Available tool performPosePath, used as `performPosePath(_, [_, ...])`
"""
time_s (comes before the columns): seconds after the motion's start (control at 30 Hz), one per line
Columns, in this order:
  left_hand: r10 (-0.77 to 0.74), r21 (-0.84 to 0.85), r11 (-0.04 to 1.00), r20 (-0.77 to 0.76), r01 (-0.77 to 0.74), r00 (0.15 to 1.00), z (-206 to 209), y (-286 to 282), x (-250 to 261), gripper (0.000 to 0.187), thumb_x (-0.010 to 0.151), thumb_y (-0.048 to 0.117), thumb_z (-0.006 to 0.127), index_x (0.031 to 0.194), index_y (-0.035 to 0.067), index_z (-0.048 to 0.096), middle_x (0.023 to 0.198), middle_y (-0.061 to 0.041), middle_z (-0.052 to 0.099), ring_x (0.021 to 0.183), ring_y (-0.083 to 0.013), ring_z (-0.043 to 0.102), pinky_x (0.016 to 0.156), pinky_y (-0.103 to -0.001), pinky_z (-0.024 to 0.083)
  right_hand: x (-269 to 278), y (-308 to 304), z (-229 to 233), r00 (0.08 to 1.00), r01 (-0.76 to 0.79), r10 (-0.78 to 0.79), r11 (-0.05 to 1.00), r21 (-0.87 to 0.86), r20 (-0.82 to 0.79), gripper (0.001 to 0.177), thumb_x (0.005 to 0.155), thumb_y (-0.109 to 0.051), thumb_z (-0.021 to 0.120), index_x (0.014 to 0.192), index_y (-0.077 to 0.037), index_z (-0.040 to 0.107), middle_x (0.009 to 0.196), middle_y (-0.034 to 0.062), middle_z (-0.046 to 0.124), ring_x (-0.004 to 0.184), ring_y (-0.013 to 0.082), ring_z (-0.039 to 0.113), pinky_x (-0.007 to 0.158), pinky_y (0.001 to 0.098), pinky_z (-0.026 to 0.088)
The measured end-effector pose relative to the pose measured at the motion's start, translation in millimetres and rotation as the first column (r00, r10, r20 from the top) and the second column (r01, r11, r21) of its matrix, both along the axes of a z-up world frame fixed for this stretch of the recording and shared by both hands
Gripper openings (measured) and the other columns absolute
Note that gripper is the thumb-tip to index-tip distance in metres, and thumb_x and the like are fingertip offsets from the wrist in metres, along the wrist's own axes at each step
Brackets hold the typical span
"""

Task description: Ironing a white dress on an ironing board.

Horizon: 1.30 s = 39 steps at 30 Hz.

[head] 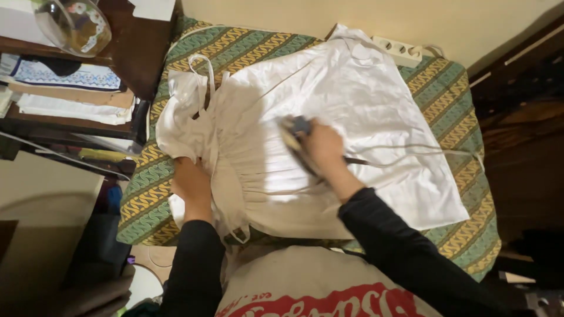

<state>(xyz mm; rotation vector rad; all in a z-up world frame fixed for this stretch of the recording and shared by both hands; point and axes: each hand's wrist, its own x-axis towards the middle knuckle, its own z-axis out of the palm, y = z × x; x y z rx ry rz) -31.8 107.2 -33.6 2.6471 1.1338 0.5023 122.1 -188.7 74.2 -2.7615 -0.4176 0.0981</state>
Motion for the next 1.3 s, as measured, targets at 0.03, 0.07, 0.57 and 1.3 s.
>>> performPosePath(0.03, [0.022, -0.015, 1.0, -0.004, -0.022, 1.0, -3, 0, 1, 0.044, 0.099, 0.038, 0.067, 0.114, -0.002, 0.061, 0.11, -0.021, 0.067, 0.09, -0.0458, 0.069, 0.072, -0.057, 0.053, 20, -26, -13, 0.995, 0.083, -0.081, 0.996, -0.028, 0.056, 0.041, 0.093, -0.046, 0.068, 0.109, -0.009, 0.066, 0.089, 0.0202, 0.074, 0.084, 0.0415, 0.071, 0.072, 0.0536, 0.054])
performPosePath(0.07, [0.044, -0.031, 0.999, -0.009, -0.044, 0.999, -5, 0, 2, 0.043, 0.1, 0.038, 0.067, 0.114, -0.002, 0.061, 0.11, -0.022, 0.067, 0.091, -0.0457, 0.069, 0.072, -0.057, 0.054, 41, -51, -26, 0.981, 0.166, -0.16, 0.985, -0.05, 0.113, 0.042, 0.094, -0.048, 0.068, 0.107, -0.008, 0.067, 0.091, 0.0206, 0.074, 0.085, 0.0416, 0.071, 0.074, 0.0539, 0.054])
performPosePath(0.57, [-0.129, 0.136, 0.987, 0.33, 0.088, 0.935, 29, -140, 30, 0.037, 0.094, 0.013, 0.063, 0.13, 0.006, 0.056, 0.125, -0.014, 0.058, 0.123, -0.0347, 0.049, 0.102, -0.053, 0.031, -4, -48, -10, 0.974, -0.227, 0.227, 0.974, 0.01, -0.026, 0.037, 0.084, -0.044, 0.07, 0.11, -0.018, 0.069, 0.1, 0.0172, 0.075, 0.092, 0.0407, 0.071, 0.078, 0.0526, 0.055])
performPosePath(1.3, [-0.167, 0.301, 0.948, 0.191, 0.104, 0.967, -4, -155, 27, 0.022, 0.097, 0.015, 0.062, 0.119, 0.013, 0.063, 0.124, -0.004, 0.061, 0.121, -0.0264, 0.055, 0.104, -0.045, 0.036, 66, -179, -10, 0.997, 0.006, -0.003, 0.999, -0.045, 0.076, 0.044, 0.088, -0.049, 0.07, 0.114, -0.014, 0.068, 0.092, 0.0189, 0.075, 0.085, 0.0415, 0.071, 0.071, 0.0539, 0.055])
